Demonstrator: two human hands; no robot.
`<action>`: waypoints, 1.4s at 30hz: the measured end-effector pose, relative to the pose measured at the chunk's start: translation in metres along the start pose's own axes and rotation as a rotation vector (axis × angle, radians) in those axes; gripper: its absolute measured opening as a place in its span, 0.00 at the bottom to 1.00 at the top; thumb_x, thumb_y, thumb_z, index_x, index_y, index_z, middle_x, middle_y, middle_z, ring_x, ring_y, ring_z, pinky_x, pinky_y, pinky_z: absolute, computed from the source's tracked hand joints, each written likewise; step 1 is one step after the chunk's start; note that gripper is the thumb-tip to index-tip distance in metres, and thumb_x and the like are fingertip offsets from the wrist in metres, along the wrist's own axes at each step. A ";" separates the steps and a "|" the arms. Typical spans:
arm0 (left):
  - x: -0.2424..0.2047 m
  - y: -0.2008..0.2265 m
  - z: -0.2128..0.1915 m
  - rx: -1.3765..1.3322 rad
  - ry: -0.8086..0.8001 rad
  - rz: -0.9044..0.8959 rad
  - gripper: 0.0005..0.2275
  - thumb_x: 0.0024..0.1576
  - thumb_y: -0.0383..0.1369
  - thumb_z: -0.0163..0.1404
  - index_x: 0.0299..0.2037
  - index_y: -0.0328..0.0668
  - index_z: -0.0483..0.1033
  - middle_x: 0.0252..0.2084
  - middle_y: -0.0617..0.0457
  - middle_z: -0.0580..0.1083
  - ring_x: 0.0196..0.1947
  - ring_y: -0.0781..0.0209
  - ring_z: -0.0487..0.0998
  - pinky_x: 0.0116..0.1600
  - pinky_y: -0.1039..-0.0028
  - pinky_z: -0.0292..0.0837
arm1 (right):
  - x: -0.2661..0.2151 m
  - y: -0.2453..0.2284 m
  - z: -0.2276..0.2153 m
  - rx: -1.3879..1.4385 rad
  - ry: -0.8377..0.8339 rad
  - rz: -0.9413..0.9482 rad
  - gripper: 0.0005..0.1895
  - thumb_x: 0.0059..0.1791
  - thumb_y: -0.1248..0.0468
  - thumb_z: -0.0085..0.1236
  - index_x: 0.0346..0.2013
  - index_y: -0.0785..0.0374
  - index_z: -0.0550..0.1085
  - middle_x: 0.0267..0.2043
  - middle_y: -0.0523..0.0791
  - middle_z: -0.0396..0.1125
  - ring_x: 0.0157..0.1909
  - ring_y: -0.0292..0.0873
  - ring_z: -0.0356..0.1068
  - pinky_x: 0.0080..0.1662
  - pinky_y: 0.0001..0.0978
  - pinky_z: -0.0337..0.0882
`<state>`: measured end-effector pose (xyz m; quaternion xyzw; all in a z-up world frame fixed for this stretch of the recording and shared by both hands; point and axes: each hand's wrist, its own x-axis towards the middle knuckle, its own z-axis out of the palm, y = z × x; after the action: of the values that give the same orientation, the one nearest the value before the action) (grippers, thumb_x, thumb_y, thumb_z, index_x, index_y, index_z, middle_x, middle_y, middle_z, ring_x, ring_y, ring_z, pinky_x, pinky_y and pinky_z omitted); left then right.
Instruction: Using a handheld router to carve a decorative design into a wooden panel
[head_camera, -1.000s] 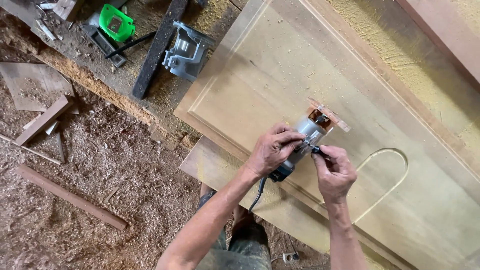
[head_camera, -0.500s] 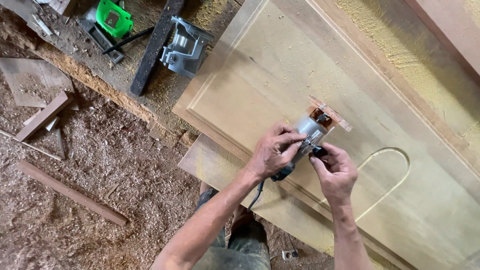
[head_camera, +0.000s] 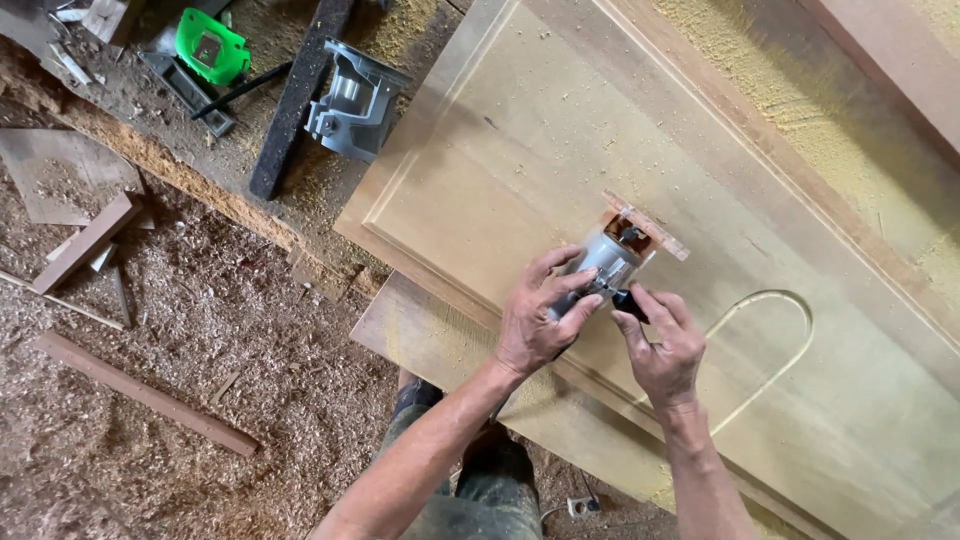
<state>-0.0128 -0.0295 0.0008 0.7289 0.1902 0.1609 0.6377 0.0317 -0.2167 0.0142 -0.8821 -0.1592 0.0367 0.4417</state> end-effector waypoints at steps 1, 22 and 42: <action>0.001 -0.002 0.000 0.026 0.006 0.023 0.11 0.53 0.34 0.65 0.46 0.55 0.84 0.57 0.51 0.76 0.56 0.49 0.79 0.60 0.62 0.75 | 0.002 0.002 0.001 -0.006 -0.007 -0.014 0.15 0.47 0.66 0.71 0.46 0.69 0.82 0.38 0.53 0.73 0.36 0.48 0.76 0.35 0.34 0.80; 0.044 0.001 -0.027 -0.022 -0.315 -0.007 0.05 0.57 0.33 0.61 0.43 0.55 0.84 0.48 0.51 0.76 0.45 0.50 0.82 0.51 0.63 0.81 | 0.017 -0.018 -0.013 0.417 -0.083 0.401 0.11 0.45 0.76 0.68 0.40 0.76 0.77 0.40 0.57 0.72 0.39 0.40 0.74 0.38 0.33 0.78; 0.004 0.014 -0.004 0.111 -0.070 0.060 0.20 0.49 0.38 0.66 0.52 0.52 0.80 0.55 0.49 0.74 0.54 0.49 0.79 0.57 0.60 0.78 | 0.013 -0.024 -0.004 0.545 0.020 0.675 0.13 0.47 0.76 0.65 0.45 0.75 0.74 0.34 0.56 0.72 0.32 0.47 0.77 0.37 0.41 0.83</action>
<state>-0.0106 -0.0257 0.0153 0.7738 0.1543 0.1437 0.5974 0.0387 -0.2022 0.0370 -0.7362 0.1580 0.2113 0.6232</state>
